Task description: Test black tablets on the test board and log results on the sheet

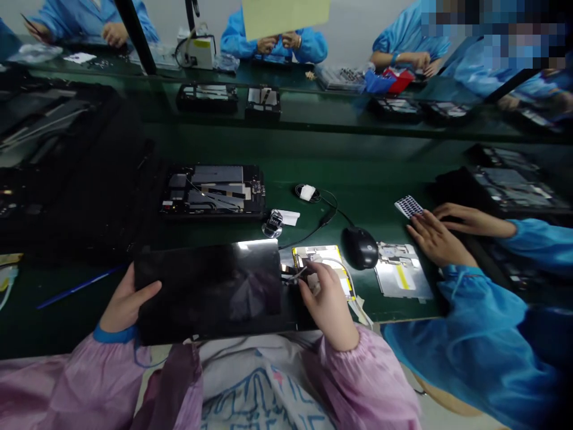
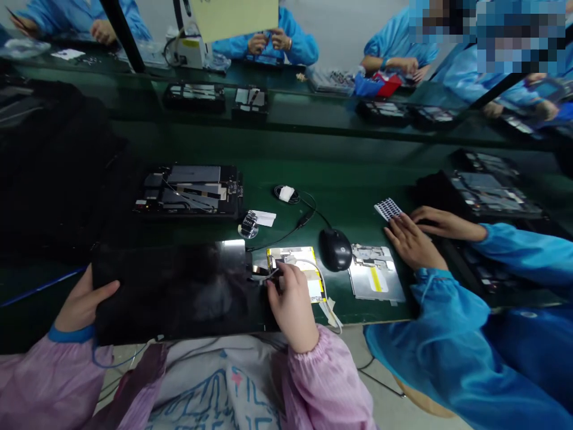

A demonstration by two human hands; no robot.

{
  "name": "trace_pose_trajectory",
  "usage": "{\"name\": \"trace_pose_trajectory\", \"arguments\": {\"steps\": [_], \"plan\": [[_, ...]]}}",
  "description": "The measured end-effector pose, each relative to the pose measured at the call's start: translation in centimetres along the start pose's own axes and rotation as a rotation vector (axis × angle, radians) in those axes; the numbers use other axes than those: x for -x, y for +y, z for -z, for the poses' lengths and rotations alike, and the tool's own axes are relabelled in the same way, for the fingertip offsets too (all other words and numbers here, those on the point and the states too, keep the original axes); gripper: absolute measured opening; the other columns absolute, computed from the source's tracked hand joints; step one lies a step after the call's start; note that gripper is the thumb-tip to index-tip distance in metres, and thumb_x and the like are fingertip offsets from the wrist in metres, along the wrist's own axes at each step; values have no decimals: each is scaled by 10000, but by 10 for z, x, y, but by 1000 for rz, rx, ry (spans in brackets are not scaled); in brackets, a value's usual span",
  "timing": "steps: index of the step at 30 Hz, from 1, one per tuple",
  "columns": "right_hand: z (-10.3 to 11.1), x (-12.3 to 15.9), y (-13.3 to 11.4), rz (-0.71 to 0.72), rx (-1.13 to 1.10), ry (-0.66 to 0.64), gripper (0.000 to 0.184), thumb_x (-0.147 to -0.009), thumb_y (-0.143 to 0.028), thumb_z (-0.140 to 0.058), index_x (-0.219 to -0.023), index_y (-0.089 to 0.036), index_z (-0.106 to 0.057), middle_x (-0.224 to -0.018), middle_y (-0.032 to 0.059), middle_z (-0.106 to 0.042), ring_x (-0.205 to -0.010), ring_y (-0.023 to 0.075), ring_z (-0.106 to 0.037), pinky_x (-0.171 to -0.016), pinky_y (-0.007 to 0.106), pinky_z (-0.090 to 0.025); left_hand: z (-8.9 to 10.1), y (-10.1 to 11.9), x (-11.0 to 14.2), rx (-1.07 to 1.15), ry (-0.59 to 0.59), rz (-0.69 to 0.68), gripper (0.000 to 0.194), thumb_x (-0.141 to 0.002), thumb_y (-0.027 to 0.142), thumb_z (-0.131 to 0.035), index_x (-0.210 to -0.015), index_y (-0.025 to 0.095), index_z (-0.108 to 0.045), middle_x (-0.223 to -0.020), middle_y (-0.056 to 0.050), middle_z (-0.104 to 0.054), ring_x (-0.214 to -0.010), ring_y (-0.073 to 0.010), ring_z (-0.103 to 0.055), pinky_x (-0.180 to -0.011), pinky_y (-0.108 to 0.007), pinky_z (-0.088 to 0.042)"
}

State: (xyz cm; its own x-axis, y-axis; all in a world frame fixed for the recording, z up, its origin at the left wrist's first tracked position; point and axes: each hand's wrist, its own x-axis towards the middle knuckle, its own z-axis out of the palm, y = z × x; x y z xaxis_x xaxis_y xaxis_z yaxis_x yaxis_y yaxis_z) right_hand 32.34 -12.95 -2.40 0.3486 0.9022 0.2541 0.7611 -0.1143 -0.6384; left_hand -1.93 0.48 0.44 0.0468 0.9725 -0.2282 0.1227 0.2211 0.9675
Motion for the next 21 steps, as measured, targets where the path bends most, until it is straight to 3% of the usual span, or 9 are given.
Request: {"name": "trace_pose_trajectory", "arguments": {"steps": [2,4,7,9,12,15,21], "plan": [[7,-3,-12,63,-166,-47,358,-859,-250,-546,-1214,-211,-528,-1076,113,-573,-1012,254,-558,-878,450,-489,4,4,9,-126,95,-77,531,-508,401,-850,-943,207,-614,-823,-1,-685,-786,-217,-655,-791,-321,-572],[14,-6,-25,132,-324,-153,251,-855,-291,-591,-1097,-224,-605,-988,81,-596,-908,215,-599,-781,374,-530,10,12,21,-243,84,-199,427,-495,372,-848,-837,235,-630,-772,4,-682,-734,-232,-667,-769,-377,-585],[22,-6,-38,283,-457,-273,120,-873,-313,-600,-872,-221,-676,-849,55,-637,-778,182,-640,-663,305,-547,18,32,43,-216,-162,-403,225,-603,301,-774,-803,348,-683,-791,-2,-726,-730,-277,-706,-672,-433,-602],[28,-4,-41,390,-468,-245,177,-914,-290,-534,-968,-243,-696,-869,61,-670,-793,184,-666,-674,304,-564,22,48,56,-202,-325,-536,221,-676,299,-704,-862,419,-722,-825,-9,-751,-753,-313,-718,-643,-473,-604],[33,-1,-38,456,-392,-140,331,-927,-184,-470,-1192,-301,-630,-1011,67,-685,-903,193,-681,-756,323,-583,23,62,64,-356,-354,-691,301,-729,255,-648,-949,435,-747,-903,-5,-765,-852,-328,-720,-756,-507,-599],[27,-1,-31,493,-298,-102,445,-905,-77,-429,-1249,-308,-591,-1110,74,-664,-1024,191,-655,-833,341,-581,21,50,59,-560,-283,-781,372,-754,159,-617,-976,430,-743,-978,7,-758,-990,-290,-695,-898,-473,-557],[-6,14,-9,543,-135,-167,420,-890,-69,-383,-1195,-248,-609,-1210,98,-636,-1068,208,-642,-846,383,-582,22,-8,59,-817,-265,-820,355,-794,61,-515,-939,288,-747,-1099,-50,-719,-1182,-229,-596,-948,-383,-531]]}}
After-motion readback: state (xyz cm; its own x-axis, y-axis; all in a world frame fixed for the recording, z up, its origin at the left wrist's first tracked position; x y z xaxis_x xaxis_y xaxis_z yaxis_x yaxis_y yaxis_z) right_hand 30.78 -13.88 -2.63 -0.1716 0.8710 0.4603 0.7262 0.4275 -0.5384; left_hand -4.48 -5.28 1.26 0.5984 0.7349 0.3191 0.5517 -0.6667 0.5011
